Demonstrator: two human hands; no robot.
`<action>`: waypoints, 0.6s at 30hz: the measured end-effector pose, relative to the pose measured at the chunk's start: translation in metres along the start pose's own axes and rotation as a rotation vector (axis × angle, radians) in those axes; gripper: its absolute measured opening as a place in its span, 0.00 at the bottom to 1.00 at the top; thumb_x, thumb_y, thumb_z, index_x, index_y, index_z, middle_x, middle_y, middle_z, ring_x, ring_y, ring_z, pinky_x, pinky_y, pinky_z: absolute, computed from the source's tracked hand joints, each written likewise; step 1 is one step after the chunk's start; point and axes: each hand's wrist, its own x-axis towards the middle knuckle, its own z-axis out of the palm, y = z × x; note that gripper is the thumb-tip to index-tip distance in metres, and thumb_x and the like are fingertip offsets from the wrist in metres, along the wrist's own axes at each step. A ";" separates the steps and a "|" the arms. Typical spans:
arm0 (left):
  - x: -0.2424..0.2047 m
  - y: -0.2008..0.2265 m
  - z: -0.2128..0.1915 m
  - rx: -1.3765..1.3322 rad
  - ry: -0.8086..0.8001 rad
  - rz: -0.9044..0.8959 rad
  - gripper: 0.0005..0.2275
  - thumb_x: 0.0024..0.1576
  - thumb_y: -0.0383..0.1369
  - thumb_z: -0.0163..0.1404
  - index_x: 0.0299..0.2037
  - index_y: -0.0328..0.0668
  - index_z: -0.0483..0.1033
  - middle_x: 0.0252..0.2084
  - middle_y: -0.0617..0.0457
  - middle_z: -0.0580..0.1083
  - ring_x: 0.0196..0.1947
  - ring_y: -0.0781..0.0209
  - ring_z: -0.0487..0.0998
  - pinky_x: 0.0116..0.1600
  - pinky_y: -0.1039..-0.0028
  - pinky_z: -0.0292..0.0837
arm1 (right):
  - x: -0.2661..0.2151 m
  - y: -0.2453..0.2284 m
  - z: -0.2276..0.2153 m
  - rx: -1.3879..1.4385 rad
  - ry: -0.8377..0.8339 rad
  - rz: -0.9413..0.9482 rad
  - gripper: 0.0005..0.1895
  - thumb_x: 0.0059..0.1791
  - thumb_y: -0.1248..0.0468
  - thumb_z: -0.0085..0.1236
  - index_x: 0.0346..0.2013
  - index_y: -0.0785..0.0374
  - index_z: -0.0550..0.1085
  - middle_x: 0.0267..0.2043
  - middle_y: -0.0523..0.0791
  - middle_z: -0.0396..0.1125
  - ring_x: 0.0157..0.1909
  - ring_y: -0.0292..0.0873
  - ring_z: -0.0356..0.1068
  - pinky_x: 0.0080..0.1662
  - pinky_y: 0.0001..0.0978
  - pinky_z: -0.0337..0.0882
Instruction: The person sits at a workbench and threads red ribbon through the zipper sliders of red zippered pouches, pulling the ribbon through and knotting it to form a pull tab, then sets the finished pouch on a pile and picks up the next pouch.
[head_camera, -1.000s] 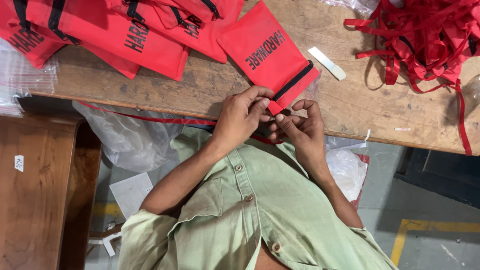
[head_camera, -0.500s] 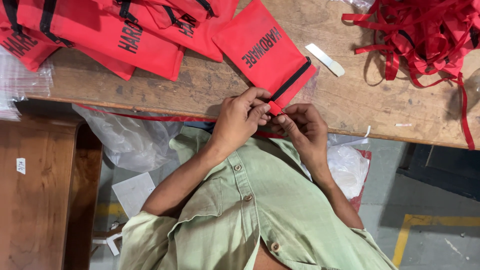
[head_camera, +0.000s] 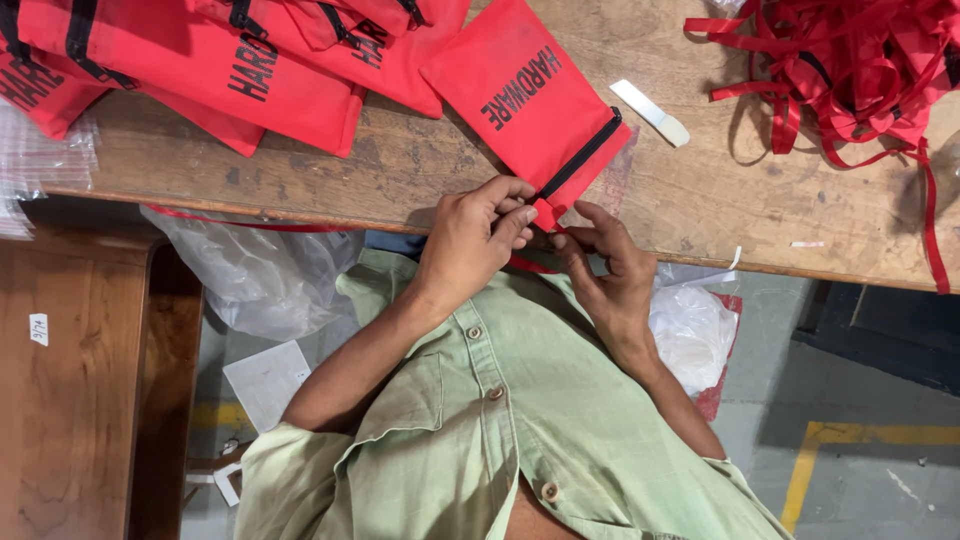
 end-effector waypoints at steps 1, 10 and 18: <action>0.000 0.000 0.000 0.000 0.000 0.001 0.07 0.60 0.25 0.54 0.47 0.33 0.77 0.32 0.49 0.82 0.29 0.68 0.85 0.34 0.78 0.81 | 0.000 -0.003 0.000 0.000 0.000 -0.001 0.17 0.51 0.73 0.62 0.54 0.69 0.72 0.39 0.47 0.78 0.39 0.33 0.78 0.40 0.24 0.76; 0.001 -0.003 -0.001 -0.010 -0.004 0.030 0.08 0.61 0.25 0.54 0.48 0.33 0.76 0.33 0.48 0.82 0.30 0.68 0.86 0.35 0.78 0.82 | 0.003 -0.010 0.000 -0.356 0.055 -0.422 0.10 0.49 0.77 0.65 0.43 0.67 0.76 0.36 0.48 0.72 0.34 0.47 0.72 0.36 0.37 0.70; 0.001 -0.003 -0.001 -0.032 -0.016 0.017 0.09 0.60 0.25 0.55 0.49 0.33 0.75 0.33 0.48 0.82 0.31 0.68 0.86 0.35 0.78 0.83 | 0.006 -0.015 0.001 -0.424 0.120 -0.497 0.11 0.46 0.78 0.67 0.41 0.67 0.77 0.38 0.48 0.71 0.36 0.47 0.71 0.36 0.39 0.70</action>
